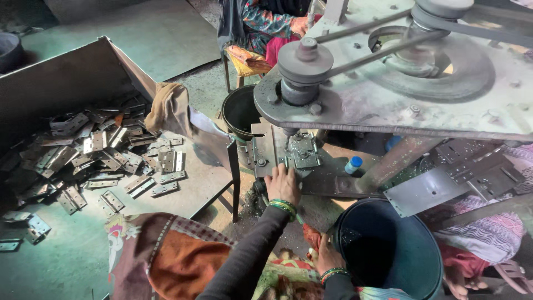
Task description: The person repeatedly places small metal pieces into a press machine and operates the lever to process them. The person handles the metal pieces one at a time, positioning them under the press and then releasing them after the cycle.
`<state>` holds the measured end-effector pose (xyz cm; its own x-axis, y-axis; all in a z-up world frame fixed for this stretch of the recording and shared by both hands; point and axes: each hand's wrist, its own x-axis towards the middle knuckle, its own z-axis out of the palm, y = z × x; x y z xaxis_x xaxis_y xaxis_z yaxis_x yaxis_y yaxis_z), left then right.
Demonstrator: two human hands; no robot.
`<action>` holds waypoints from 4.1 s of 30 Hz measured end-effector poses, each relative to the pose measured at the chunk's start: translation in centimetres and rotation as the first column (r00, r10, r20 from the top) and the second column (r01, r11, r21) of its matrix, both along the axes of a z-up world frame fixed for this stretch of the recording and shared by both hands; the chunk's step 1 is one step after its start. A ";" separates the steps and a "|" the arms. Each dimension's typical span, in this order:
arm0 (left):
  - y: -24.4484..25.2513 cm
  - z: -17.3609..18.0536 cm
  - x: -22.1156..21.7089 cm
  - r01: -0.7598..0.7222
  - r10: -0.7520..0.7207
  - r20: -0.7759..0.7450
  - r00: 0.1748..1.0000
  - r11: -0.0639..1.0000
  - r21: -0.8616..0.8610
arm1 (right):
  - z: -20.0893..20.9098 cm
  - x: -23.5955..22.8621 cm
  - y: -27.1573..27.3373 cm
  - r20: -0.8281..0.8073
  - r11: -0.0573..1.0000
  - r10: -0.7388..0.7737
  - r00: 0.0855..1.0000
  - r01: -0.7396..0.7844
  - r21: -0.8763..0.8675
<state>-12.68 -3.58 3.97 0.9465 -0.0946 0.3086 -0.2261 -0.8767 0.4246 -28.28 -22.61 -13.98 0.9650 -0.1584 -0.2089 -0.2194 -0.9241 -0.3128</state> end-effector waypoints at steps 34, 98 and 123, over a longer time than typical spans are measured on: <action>4.0 -3.0 7.8 -0.037 0.040 -0.010 0.999 0.969 0.244 | 4.0 3.0 2.6 -0.228 0.995 -0.052 0.972 0.031 -0.094; 31.5 -8.6 3.5 -0.627 0.698 -0.204 0.687 0.711 0.319 | 4.0 -0.2 -0.4 -0.154 0.999 -0.054 0.987 0.053 -0.014; 34.9 -10.7 3.4 -0.719 0.683 -0.393 0.616 0.691 0.074 | 4.3 -0.4 -0.6 -0.140 0.999 -0.037 0.989 0.041 0.024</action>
